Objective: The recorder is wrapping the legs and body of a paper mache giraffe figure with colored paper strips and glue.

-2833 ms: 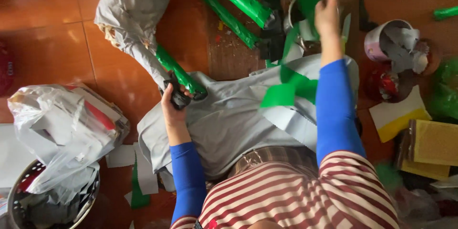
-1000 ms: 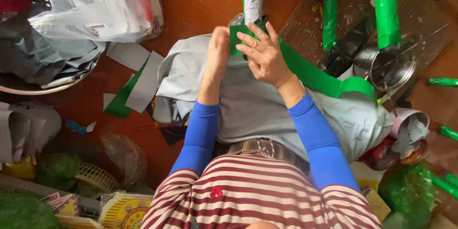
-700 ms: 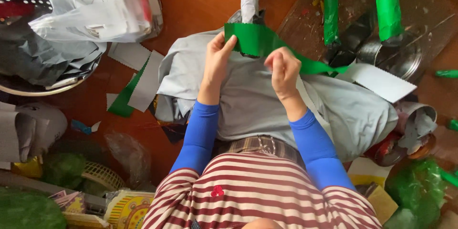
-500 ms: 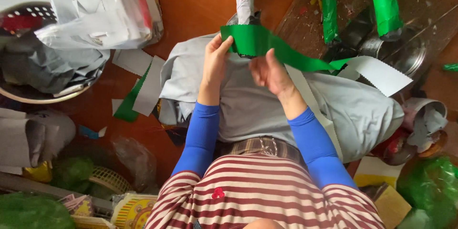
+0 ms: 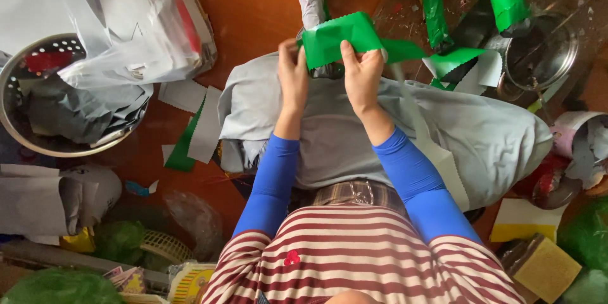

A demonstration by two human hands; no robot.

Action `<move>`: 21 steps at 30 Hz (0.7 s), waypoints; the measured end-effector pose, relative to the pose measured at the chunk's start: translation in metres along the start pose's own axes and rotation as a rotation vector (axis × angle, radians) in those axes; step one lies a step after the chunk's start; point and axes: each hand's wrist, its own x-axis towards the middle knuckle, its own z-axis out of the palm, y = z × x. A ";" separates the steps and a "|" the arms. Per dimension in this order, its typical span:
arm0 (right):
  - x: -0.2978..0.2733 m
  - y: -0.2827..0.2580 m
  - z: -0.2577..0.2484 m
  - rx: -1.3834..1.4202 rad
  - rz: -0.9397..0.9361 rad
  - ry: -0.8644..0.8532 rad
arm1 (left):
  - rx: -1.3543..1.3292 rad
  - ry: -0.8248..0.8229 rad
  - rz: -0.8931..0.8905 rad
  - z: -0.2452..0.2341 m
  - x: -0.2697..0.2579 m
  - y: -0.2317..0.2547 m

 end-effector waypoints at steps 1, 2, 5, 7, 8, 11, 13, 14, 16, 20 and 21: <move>0.000 -0.004 0.002 0.122 0.023 0.013 | 0.134 0.087 0.150 0.006 -0.006 0.012; 0.000 -0.009 0.005 0.244 0.046 0.023 | 0.267 0.175 0.301 0.011 -0.013 0.023; 0.002 -0.004 0.003 0.232 0.075 0.004 | 0.604 0.260 0.591 0.004 -0.020 0.019; 0.003 -0.004 0.002 0.224 0.083 -0.003 | 0.530 0.182 0.534 -0.006 -0.025 0.004; 0.005 -0.005 0.003 0.216 0.088 -0.003 | 0.456 0.097 0.482 -0.011 -0.025 -0.002; 0.004 -0.002 0.001 0.219 0.077 -0.030 | 0.425 -0.047 0.475 -0.009 -0.043 -0.001; 0.002 0.006 0.002 0.189 0.100 -0.014 | 0.380 -0.135 0.475 -0.003 -0.049 -0.003; 0.003 0.010 0.003 0.157 0.120 0.002 | 0.332 -0.223 0.473 0.001 -0.049 -0.002; 0.004 0.012 0.002 0.193 0.147 0.034 | 0.341 -0.223 0.476 0.002 -0.039 -0.010; 0.002 0.001 0.003 0.333 0.260 0.062 | -0.014 -0.243 -0.012 -0.002 -0.017 0.002; 0.001 0.003 0.002 0.332 0.253 0.071 | -0.014 -0.255 -0.009 0.001 -0.017 0.012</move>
